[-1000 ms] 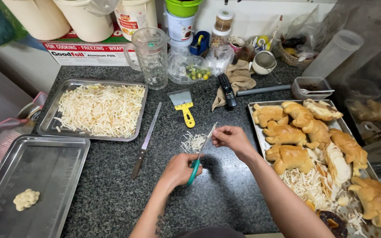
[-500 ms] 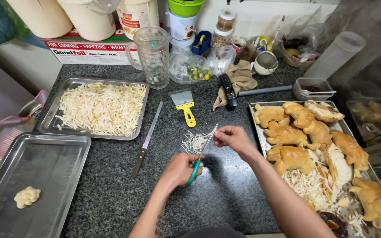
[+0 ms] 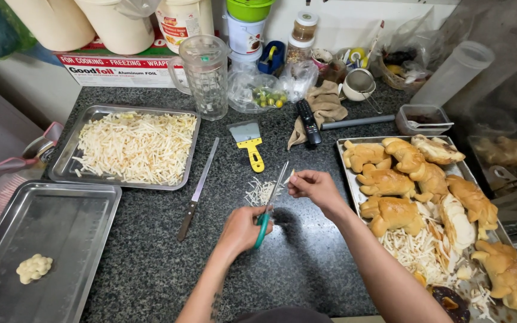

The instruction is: The recorder uses a pair of scissors to cut thin strips of dough for bakery decoration.

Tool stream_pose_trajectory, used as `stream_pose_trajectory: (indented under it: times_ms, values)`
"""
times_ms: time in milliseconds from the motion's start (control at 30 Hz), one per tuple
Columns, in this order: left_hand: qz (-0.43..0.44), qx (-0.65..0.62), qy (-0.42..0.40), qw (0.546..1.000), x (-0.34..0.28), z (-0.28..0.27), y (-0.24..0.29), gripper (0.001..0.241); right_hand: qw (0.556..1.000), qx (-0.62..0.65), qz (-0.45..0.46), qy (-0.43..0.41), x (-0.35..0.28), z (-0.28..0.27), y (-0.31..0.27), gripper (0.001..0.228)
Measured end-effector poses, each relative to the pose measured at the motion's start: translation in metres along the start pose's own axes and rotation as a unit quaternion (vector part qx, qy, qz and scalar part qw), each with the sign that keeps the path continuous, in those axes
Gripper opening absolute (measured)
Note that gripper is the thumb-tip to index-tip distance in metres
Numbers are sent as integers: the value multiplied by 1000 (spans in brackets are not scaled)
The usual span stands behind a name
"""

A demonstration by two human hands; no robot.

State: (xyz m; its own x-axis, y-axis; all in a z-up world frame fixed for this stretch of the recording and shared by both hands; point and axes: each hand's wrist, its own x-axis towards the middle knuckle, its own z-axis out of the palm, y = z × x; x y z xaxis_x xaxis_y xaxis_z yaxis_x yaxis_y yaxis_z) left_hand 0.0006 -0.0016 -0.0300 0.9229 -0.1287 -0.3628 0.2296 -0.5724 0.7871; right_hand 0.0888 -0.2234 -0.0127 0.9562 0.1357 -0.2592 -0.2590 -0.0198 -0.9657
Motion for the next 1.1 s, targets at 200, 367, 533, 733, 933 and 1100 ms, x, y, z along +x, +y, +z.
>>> stream_pose_trajectory:
  times_ms: [200, 367, 533, 733, 933, 1100]
  values:
    - [-19, 30, -40, 999, -13, -7, 14, 54, 1000, 7, -1, -2, -1, 4, -3, 24]
    - [-24, 33, -47, 998, -30, -24, 40, 55, 1000, -6, -5, -7, -1, 3, -3, 21]
    - [-21, 32, -45, 998, -30, -26, 42, 53, 1000, -23, -13, -8, 0, 0, 0, 21]
    - [-14, 27, -40, 999, -26, -23, 35, 48, 999, -32, -16, -13, 1, -1, 2, 21]
    - [-8, 25, -37, 999, -19, -16, 26, 47, 999, -36, -28, -9, 1, -2, 2, 21]
    - [8, 2, -48, 999, -13, -13, 19, 47, 998, -59, -31, -22, 1, -7, 1, 18]
